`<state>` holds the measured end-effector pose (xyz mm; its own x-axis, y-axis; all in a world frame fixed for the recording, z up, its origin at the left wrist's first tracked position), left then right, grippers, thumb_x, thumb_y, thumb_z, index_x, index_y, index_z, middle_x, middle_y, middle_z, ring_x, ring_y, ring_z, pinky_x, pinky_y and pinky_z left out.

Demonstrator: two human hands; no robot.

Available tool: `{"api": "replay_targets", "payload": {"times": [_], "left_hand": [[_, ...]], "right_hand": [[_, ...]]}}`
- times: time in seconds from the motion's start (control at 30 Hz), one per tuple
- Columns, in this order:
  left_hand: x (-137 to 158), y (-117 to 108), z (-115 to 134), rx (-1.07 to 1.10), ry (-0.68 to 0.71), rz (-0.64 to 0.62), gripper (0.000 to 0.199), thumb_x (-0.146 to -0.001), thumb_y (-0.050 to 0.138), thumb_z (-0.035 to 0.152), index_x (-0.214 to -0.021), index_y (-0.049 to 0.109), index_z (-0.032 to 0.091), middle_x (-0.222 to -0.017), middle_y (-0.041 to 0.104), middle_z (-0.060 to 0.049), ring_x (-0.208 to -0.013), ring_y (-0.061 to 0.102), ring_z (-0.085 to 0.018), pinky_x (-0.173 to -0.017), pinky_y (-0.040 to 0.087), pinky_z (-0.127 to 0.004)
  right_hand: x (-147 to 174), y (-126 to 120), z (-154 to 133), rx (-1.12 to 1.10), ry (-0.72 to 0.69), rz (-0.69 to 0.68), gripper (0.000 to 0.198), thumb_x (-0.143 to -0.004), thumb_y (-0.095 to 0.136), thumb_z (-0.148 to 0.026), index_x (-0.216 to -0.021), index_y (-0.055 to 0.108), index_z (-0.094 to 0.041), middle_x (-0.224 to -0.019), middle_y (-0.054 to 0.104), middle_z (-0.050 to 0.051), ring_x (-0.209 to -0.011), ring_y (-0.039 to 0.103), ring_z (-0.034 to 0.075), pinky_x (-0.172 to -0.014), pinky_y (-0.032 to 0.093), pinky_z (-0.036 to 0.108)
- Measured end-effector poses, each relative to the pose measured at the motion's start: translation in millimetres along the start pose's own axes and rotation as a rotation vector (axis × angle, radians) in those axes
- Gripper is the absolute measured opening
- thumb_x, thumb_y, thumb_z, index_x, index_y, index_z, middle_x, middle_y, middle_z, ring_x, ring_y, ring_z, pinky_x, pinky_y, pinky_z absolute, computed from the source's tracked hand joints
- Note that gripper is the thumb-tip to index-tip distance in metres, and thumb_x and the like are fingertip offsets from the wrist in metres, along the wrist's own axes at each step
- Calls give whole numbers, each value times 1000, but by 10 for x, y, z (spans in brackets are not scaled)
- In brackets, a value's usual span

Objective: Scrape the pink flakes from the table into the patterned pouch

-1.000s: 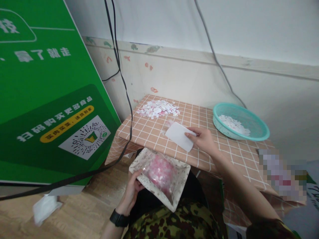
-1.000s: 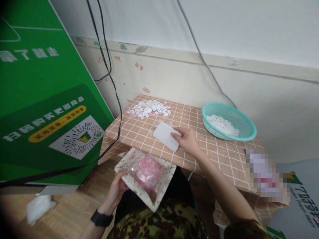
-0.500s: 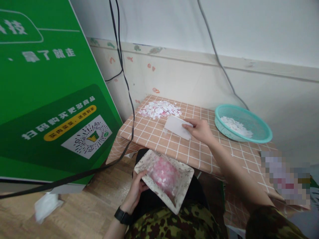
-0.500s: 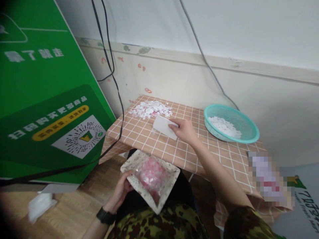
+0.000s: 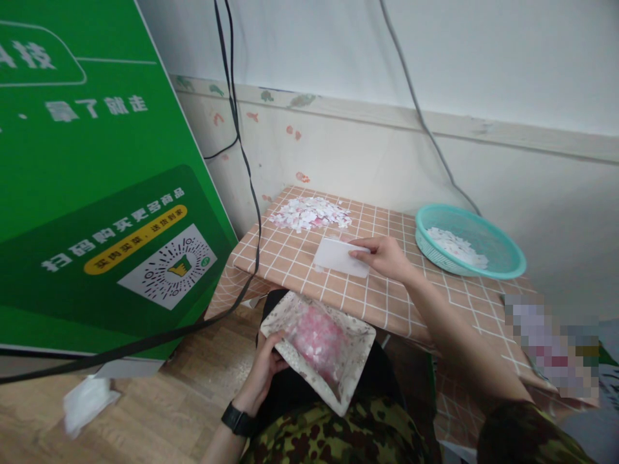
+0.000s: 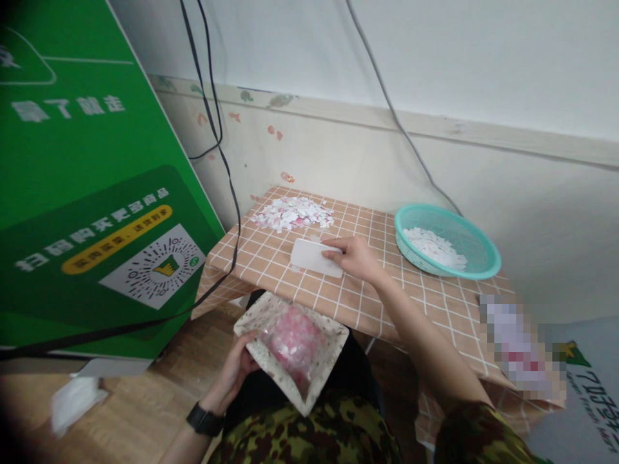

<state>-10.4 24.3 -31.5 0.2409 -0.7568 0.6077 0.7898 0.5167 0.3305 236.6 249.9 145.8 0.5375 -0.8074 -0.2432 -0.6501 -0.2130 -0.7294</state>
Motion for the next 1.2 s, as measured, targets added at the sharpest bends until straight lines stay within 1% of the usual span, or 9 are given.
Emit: {"api": "replay_targets", "payload": {"times": [0.13, 0.3, 0.37, 0.47, 0.53, 0.73, 0.9, 1.03, 1.2], "left_hand": [[-4, 0, 7, -2, -5, 1, 58, -85, 69, 39, -137, 46, 26, -117, 69, -11, -83, 71, -24, -75, 61, -46], [-38, -18, -13, -7, -3, 0, 60, -86, 69, 40, -139, 45, 27, -120, 69, -11, -83, 72, -24, -74, 62, -46], [-45, -25, -25, -9, -2, -9, 60, -86, 68, 40, -140, 45, 27, -121, 68, -11, -84, 72, -24, -74, 62, -46], [-44, -31, -35, -9, -7, -15, 59, -87, 68, 39, -140, 45, 27, -124, 67, -12, -87, 72, -24, -76, 62, -46], [-39, -31, -34, -8, -4, -17, 59, -87, 68, 40, -140, 45, 28, -126, 67, -12, -89, 72, -25, -77, 62, -47], [-33, -25, -20, -8, -7, -21, 59, -87, 67, 40, -140, 44, 28, -129, 66, -13, -93, 72, -27, -78, 61, -48], [-46, -22, -26, -18, -19, -2, 59, -87, 66, 39, -140, 44, 27, -125, 67, -13, -87, 72, -26, -77, 61, -48], [-59, -36, -39, -16, -25, -5, 56, -88, 65, 39, -139, 45, 25, -120, 69, -12, -85, 71, -25, -76, 61, -47], [-65, -71, -37, 25, -7, 10, 56, -87, 66, 39, -139, 47, 26, -124, 68, -12, -89, 72, -26, -78, 61, -47]], "right_hand": [[35, -51, 78, -7, 27, 23, 29, -88, 67, -33, -110, 82, -22, -102, 82, 5, -84, 77, 24, -70, 60, 33], [70, -67, 151, 45, 46, 114, 29, -90, 66, -32, -111, 82, -22, -107, 81, 7, -91, 77, 27, -77, 60, 36], [100, -43, 121, 47, 45, 117, 29, -90, 66, -33, -112, 82, -22, -106, 81, 7, -87, 77, 26, -74, 60, 35], [142, -1, 63, 43, 31, 74, 30, -90, 66, -34, -114, 81, -24, -104, 81, 5, -79, 76, 23, -69, 59, 32], [154, 13, 61, 49, 24, 64, 30, -90, 66, -33, -114, 81, -24, -105, 81, 5, -78, 76, 23, -69, 58, 32], [180, 24, 146, 61, 74, 152, 33, -90, 66, -36, -119, 80, -24, -105, 81, 7, -81, 77, 27, -70, 60, 37], [218, 81, 88, -4, 41, 115, 30, -90, 67, -34, -114, 81, -25, -113, 79, 6, -87, 77, 27, -71, 60, 36], [159, 106, 71, 4, 79, 140, 31, -90, 66, -32, -117, 80, -25, -110, 80, 6, -84, 77, 27, -71, 60, 36], [78, 132, -30, -54, 26, 51, 29, -90, 66, -30, -114, 81, -24, -114, 79, 5, -88, 76, 25, -75, 60, 35]]}}
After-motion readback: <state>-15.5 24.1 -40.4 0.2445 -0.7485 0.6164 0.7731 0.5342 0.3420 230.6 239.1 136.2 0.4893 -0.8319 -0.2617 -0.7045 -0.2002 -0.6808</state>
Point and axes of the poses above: each hand's wrist, its own x-axis away from the middle knuckle, its own y-axis out of the palm, z = x × y, the point moved 1 cm from there along -x, towards the middle knuckle
